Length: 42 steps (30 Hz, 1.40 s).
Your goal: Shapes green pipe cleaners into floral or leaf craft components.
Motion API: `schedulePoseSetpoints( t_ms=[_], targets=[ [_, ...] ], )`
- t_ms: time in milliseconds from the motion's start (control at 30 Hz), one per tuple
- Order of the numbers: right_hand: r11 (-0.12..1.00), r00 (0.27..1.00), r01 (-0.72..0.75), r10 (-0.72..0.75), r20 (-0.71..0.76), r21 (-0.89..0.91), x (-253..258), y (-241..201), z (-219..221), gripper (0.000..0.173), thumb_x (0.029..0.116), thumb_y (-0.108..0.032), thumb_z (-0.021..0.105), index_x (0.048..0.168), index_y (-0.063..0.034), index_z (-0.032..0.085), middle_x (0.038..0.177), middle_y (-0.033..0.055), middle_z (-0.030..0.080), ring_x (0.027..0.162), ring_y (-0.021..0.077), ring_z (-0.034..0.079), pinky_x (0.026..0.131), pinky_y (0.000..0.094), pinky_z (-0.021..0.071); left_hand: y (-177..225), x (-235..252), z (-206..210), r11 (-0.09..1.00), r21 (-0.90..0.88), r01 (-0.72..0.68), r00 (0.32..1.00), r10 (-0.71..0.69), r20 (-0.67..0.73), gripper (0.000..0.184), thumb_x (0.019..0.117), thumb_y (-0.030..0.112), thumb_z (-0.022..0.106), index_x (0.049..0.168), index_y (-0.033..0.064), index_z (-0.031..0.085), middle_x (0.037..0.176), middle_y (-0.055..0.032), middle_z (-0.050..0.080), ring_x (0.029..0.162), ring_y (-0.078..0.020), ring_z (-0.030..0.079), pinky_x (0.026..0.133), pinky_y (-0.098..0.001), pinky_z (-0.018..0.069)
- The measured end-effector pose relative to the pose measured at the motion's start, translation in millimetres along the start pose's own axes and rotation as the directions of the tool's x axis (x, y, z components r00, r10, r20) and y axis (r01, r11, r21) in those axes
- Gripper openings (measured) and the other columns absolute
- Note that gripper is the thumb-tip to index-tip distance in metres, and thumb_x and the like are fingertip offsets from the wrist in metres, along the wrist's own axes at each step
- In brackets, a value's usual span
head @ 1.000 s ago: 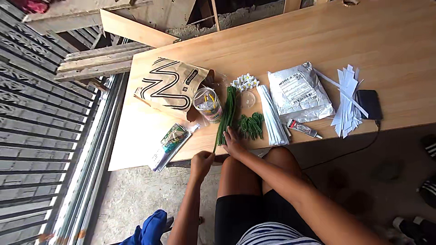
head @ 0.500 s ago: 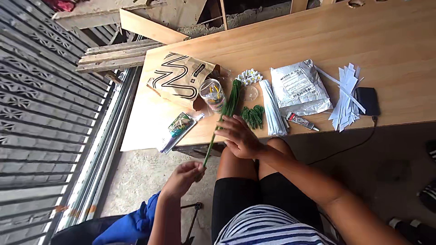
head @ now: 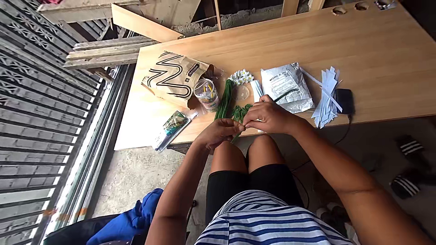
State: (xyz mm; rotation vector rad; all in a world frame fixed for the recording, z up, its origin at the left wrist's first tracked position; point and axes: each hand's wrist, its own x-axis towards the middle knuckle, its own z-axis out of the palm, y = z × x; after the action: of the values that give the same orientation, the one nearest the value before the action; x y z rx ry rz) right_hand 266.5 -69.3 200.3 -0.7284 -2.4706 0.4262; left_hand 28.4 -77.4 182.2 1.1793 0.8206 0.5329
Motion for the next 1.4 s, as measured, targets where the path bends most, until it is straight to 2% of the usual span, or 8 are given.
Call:
schedulePoseSetpoints(
  t_ms=[233,333,500,633,867,1133,1300,1400],
  targets=[
    [0.996,0.996,-0.087,0.087,-0.028,0.032,2.4,24.7,-6.0,0.015,0.0956,-0.019,0.066,0.097,-0.0100,0.078,0.089,0.0048,0.074,0.083,0.0192,0.067,0.093,0.0540,0.0395,17.4,29.9,-1.7,0.997,0.074,0.029,0.999,-0.027,-0.026,0.011,0.0994,0.003,0.062,0.092,0.0072,0.068,0.077,0.0045,0.067,0.064,-0.0007,0.059,0.060,-0.0165,0.0498],
    [0.983,0.977,-0.152,0.164,-0.134,0.100,2.6,26.2,-3.1,0.014,0.0966,-0.012,0.065,0.101,-0.0031,0.075,0.090,0.0082,0.075,0.079,0.0180,0.067,0.087,0.0473,0.0462,16.0,37.6,-0.5,1.000,0.012,-0.012,0.996,0.013,-0.090,0.012,0.1009,0.004,0.060,0.091,0.0077,0.066,0.075,0.0048,0.065,0.063,-0.0010,0.060,0.061,-0.0167,0.0515],
    [0.880,0.835,-0.352,0.449,-0.318,0.317,3.0,13.8,13.6,0.013,0.0973,-0.009,0.065,0.104,0.0013,0.070,0.089,0.0081,0.073,0.078,0.0071,0.069,0.075,0.0242,0.0578,12.6,47.3,3.6,0.983,-0.137,-0.121,0.968,0.087,-0.234,0.012,0.1020,0.004,0.058,0.093,0.0064,0.066,0.076,0.0028,0.066,0.066,-0.0033,0.061,0.063,-0.0188,0.0540],
    [0.786,0.719,-0.430,0.596,-0.357,0.444,5.4,6.4,25.8,0.012,0.0966,-0.009,0.066,0.103,0.0009,0.069,0.085,0.0058,0.071,0.069,0.0038,0.065,0.066,0.0208,0.0559,12.6,50.9,7.1,0.976,-0.176,-0.130,0.960,0.080,-0.267,0.013,0.1023,0.004,0.057,0.092,0.0071,0.065,0.075,0.0027,0.066,0.064,-0.0031,0.062,0.062,-0.0187,0.0542],
    [0.740,0.645,-0.433,0.653,-0.397,0.515,7.4,-10.2,38.2,0.008,0.0961,-0.004,0.067,0.102,0.0011,0.067,0.081,0.0064,0.068,0.061,0.0029,0.060,0.058,0.0178,0.0518,12.2,54.2,12.7,0.952,-0.253,-0.174,0.943,0.087,-0.320,0.010,0.1005,0.000,0.059,0.093,0.0045,0.065,0.078,-0.0005,0.069,0.067,-0.0056,0.067,0.065,-0.0204,0.0580],
    [0.674,0.618,-0.414,0.702,-0.354,0.612,3.9,-13.6,47.1,0.011,0.0992,-0.004,0.064,0.107,0.0025,0.067,0.091,0.0077,0.070,0.068,0.0036,0.064,0.063,0.0191,0.0551,7.2,54.4,14.4,0.934,-0.275,-0.229,0.931,0.128,-0.341,0.008,0.0985,-0.003,0.062,0.096,0.0022,0.068,0.081,-0.0028,0.072,0.070,-0.0072,0.069,0.069,-0.0225,0.0604],
    [0.661,0.680,-0.414,0.682,-0.271,0.626,-1.6,-10.7,43.3,0.019,0.0953,-0.001,0.067,0.114,0.0025,0.066,0.095,0.0085,0.069,0.068,0.0054,0.062,0.064,0.0209,0.0543,1.6,54.7,21.2,0.932,-0.148,-0.330,0.853,0.227,-0.470,0.006,0.0960,-0.004,0.065,0.093,0.0015,0.066,0.082,-0.0024,0.073,0.072,-0.0098,0.072,0.074,-0.0278,0.0632],
    [0.693,0.675,-0.453,0.678,-0.292,0.560,-3.2,-9.1,39.5,0.015,0.0950,-0.002,0.068,0.109,0.0028,0.067,0.090,0.0093,0.070,0.067,0.0062,0.063,0.065,0.0212,0.0547,-1.3,50.8,27.7,0.915,-0.137,-0.379,0.815,0.261,-0.517,0.007,0.0967,-0.003,0.064,0.094,0.0026,0.065,0.083,-0.0020,0.073,0.074,-0.0103,0.073,0.076,-0.0284,0.0633]
  ],
)
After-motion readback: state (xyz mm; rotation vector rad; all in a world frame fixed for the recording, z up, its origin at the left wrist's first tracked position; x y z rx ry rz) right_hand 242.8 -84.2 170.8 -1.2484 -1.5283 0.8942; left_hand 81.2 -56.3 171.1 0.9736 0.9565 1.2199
